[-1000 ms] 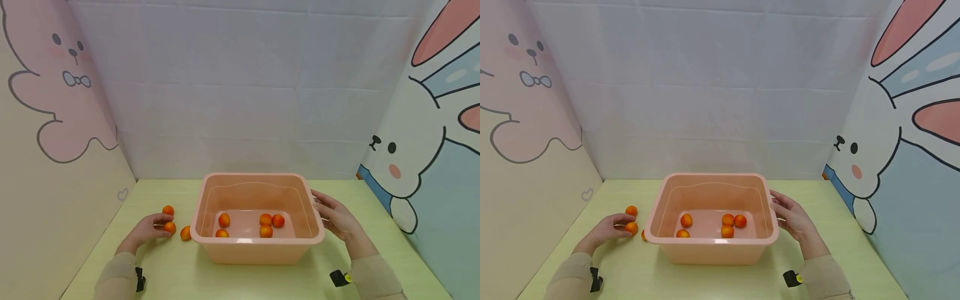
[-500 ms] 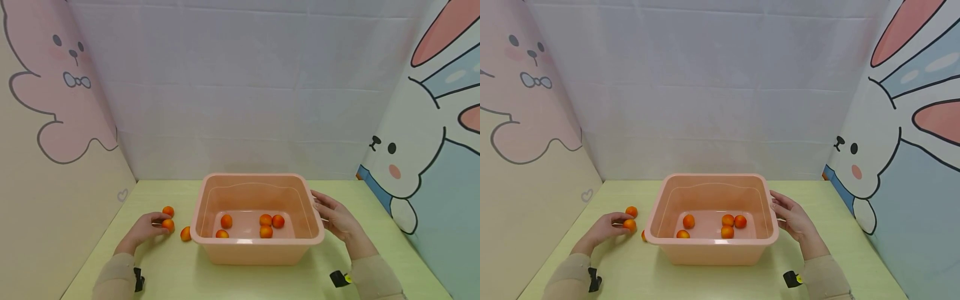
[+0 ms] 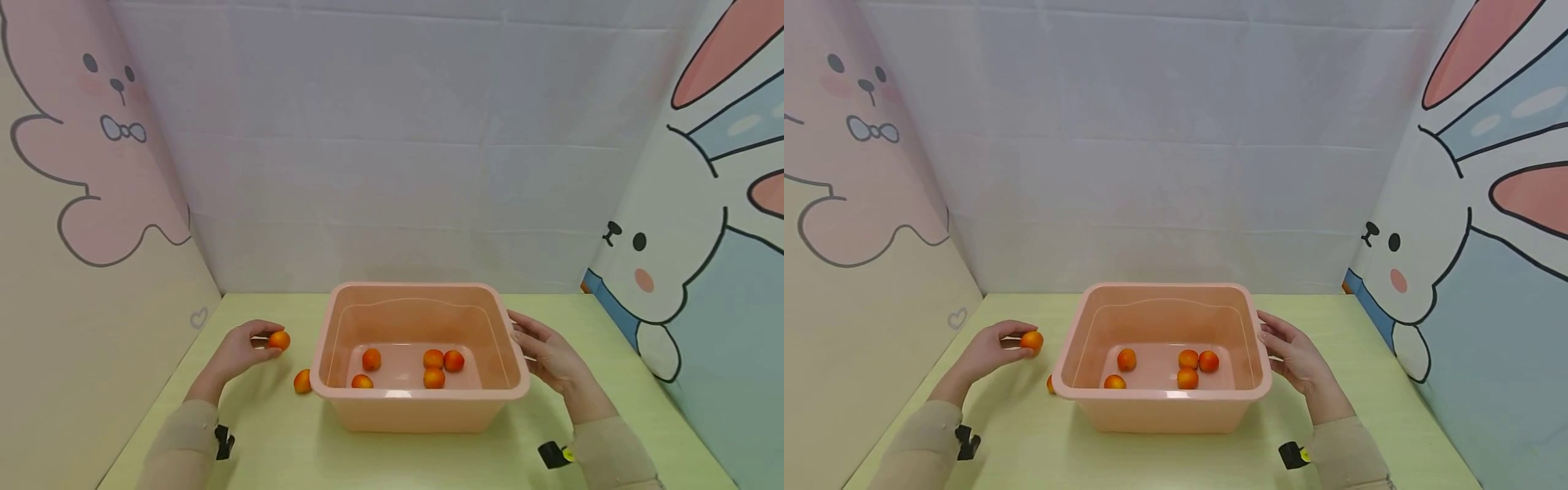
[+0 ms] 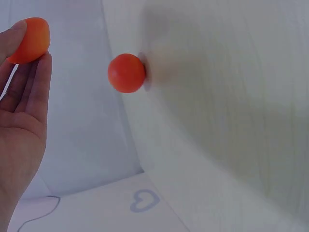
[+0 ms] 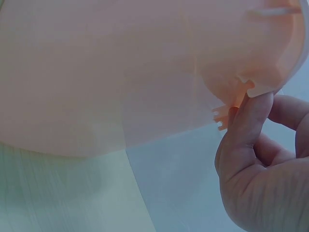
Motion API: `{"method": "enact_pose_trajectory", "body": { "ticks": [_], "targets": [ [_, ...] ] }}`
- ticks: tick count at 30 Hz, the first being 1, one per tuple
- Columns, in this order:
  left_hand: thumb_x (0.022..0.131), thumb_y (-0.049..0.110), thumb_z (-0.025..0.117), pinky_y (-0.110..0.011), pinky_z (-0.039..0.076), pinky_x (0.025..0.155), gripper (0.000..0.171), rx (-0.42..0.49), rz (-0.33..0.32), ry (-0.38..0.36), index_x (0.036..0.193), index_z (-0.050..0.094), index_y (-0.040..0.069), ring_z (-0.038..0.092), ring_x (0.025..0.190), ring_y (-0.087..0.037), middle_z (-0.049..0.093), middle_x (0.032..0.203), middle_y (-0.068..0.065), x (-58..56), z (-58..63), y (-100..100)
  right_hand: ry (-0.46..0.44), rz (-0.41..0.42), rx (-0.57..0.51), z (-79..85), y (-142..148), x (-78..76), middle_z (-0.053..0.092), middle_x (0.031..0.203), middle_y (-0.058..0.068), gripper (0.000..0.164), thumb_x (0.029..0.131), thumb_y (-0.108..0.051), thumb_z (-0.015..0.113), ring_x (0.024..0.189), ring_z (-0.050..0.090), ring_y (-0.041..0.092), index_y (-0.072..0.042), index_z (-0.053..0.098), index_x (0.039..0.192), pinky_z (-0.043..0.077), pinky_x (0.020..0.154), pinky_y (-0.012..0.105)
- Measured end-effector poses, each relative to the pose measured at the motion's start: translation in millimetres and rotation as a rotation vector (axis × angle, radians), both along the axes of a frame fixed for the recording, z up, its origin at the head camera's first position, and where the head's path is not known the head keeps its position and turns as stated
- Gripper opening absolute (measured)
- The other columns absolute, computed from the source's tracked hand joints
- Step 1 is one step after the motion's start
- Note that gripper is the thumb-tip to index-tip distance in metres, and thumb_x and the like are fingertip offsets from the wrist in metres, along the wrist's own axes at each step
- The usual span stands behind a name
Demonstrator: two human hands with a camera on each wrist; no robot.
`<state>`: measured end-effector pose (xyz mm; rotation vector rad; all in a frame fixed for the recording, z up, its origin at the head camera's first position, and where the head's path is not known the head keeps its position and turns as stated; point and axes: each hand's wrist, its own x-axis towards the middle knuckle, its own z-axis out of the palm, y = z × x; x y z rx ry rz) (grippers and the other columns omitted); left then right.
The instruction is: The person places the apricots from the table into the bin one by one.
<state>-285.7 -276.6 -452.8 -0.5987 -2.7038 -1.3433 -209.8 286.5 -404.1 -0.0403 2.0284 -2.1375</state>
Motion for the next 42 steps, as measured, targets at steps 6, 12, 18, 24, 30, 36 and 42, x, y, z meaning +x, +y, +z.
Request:
{"method": "enact_pose_trajectory", "body": {
  "ticks": [6, 12, 18, 24, 30, 36, 42],
  "targets": [
    [0.084, 0.0, 0.077, -0.039, 0.056, 0.087, 0.04, 0.022, -0.018, 0.027, 0.122, 0.065, -0.004, 0.064, 0.103, -0.034, 0.064, 0.115, -0.016, -1.4, 24.0, 17, 0.001, -0.001, -0.008, -0.4, 0, 0.4, 0.063, 0.115, -0.006, 0.064, 0.103, -0.019, 0.054, 0.094, 0.066, 0.011, -0.002, 0.023, 0.156, 0.057, 0.074, 0.025],
    [0.083, 0.001, 0.079, -0.038, 0.056, 0.087, 0.04, 0.025, -0.086, 0.122, 0.12, 0.066, -0.004, 0.065, 0.1, -0.033, 0.065, 0.114, -0.016, -4.9, 52.3, 35, -0.002, -0.005, -0.005, 0.1, 0, 1.0, 0.062, 0.114, -0.007, 0.064, 0.103, -0.019, 0.054, 0.093, 0.066, 0.011, -0.002, 0.023, 0.156, 0.057, 0.073, 0.024],
    [0.082, 0.001, 0.079, -0.042, 0.055, 0.088, 0.039, 0.022, -0.154, 0.179, 0.12, 0.067, -0.001, 0.065, 0.102, -0.029, 0.065, 0.115, -0.012, -8.4, 87.2, 58, 0.0, -0.011, 0.015, 0.4, 0, 0.7, 0.062, 0.115, -0.007, 0.064, 0.103, -0.02, 0.055, 0.094, 0.066, 0.011, -0.002, 0.023, 0.156, 0.057, 0.074, 0.025],
    [0.083, 0.002, 0.08, -0.03, 0.055, 0.088, 0.038, 0.007, -0.229, 0.24, 0.119, 0.068, 0.004, 0.064, 0.102, -0.023, 0.065, 0.115, -0.008, -11.6, 118.9, 84, 0.005, -0.008, 0.015, 0.1, 0, 0.4, 0.062, 0.116, -0.008, 0.064, 0.103, -0.02, 0.054, 0.096, 0.066, 0.01, -0.002, 0.023, 0.156, 0.057, 0.075, 0.025],
    [0.081, 0.0, 0.08, -0.029, 0.055, 0.088, 0.039, 0.06, -0.333, 0.316, 0.119, 0.068, 0.003, 0.064, 0.102, -0.022, 0.065, 0.115, -0.008, -16.2, 145.9, 111, 0.014, 0.003, -0.008, -0.6, 0, 0.5, 0.063, 0.117, -0.008, 0.064, 0.104, -0.019, 0.054, 0.097, 0.066, 0.01, -0.001, 0.022, 0.156, 0.057, 0.074, 0.025],
    [0.079, -0.005, 0.08, -0.034, 0.056, 0.088, 0.04, 0.114, -0.407, 0.345, 0.117, 0.068, -0.002, 0.064, 0.101, -0.024, 0.065, 0.114, -0.011, -17.4, 165.2, 139, 0.02, 0.006, -0.02, -2.5, 0, -0.6, 0.063, 0.117, -0.008, 0.064, 0.103, -0.019, 0.054, 0.097, 0.066, 0.01, -0.001, 0.023, 0.156, 0.057, 0.074, 0.025],
    [0.078, -0.007, 0.08, -0.032, 0.056, 0.087, 0.04, 0.163, -0.478, 0.379, 0.116, 0.068, -0.004, 0.064, 0.102, -0.025, 0.066, 0.113, -0.014, -20.4, 172.2, 166, 0.019, 0.002, -0.013, -3.4, 0, -0.9, 0.063, 0.117, -0.008, 0.065, 0.103, -0.02, 0.055, 0.097, 0.066, 0.01, -0.001, 0.023, 0.156, 0.057, 0.076, 0.026]
  ]
}}
